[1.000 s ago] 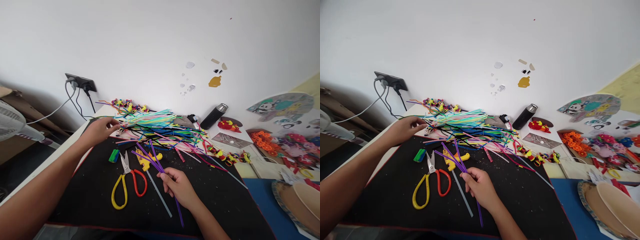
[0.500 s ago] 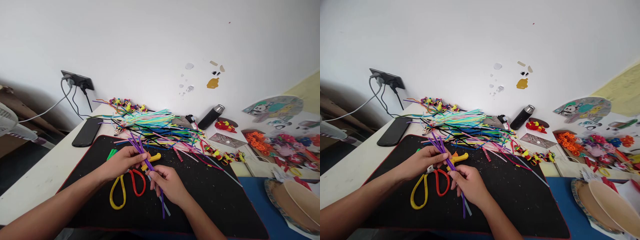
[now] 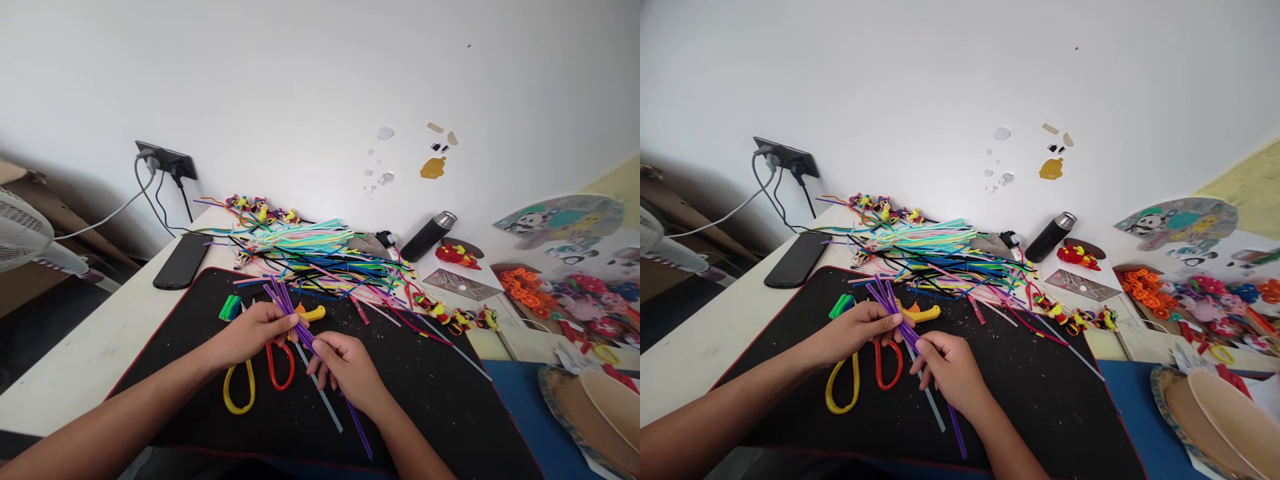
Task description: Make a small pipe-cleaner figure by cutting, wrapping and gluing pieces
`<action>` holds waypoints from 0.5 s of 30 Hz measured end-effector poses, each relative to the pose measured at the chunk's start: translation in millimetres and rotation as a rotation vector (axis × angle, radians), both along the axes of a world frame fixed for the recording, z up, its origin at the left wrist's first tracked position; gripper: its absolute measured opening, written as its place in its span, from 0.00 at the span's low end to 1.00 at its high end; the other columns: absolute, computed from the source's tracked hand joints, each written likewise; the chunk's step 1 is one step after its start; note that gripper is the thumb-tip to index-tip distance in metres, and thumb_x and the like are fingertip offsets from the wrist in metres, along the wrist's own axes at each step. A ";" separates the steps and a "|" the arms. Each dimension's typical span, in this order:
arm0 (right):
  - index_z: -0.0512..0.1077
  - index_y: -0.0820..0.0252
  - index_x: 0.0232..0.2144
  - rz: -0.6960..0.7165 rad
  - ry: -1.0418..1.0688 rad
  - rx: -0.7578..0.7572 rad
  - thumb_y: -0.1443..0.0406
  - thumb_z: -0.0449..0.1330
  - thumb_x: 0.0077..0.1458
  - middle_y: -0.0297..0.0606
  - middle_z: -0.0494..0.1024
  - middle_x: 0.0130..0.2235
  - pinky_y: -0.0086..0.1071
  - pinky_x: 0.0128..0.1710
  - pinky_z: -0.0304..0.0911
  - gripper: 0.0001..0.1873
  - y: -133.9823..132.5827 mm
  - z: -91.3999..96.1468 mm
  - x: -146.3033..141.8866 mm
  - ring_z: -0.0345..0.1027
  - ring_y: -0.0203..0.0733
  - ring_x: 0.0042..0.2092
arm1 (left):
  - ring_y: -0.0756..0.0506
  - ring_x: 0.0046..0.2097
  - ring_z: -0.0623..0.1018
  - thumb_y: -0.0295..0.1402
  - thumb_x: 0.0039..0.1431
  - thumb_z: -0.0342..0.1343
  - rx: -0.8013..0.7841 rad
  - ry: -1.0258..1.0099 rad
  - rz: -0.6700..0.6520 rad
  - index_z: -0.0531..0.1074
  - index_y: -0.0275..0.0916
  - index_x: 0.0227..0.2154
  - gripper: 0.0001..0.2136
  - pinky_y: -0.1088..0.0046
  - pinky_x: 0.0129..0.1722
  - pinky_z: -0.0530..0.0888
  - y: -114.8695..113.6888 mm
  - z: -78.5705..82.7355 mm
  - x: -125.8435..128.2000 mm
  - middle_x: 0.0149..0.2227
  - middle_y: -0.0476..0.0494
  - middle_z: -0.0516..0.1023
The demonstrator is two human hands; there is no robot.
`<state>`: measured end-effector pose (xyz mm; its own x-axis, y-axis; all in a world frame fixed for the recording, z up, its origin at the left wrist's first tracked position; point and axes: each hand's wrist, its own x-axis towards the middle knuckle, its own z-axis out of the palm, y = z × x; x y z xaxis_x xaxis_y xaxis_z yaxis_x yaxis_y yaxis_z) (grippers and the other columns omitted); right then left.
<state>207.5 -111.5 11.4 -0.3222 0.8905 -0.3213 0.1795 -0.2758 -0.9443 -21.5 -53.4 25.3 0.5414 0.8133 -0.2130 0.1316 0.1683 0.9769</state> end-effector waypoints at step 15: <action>0.80 0.63 0.39 -0.299 0.074 -0.009 0.40 0.65 0.57 0.38 0.81 0.28 0.27 0.20 0.61 0.30 -2.5 -2.9 43.3 0.74 0.38 0.23 | 0.47 0.24 0.70 0.60 0.58 0.63 -0.108 0.009 -0.060 0.83 0.41 0.29 0.24 0.70 0.27 0.65 13.8 38.1 -19.3 0.19 0.48 0.73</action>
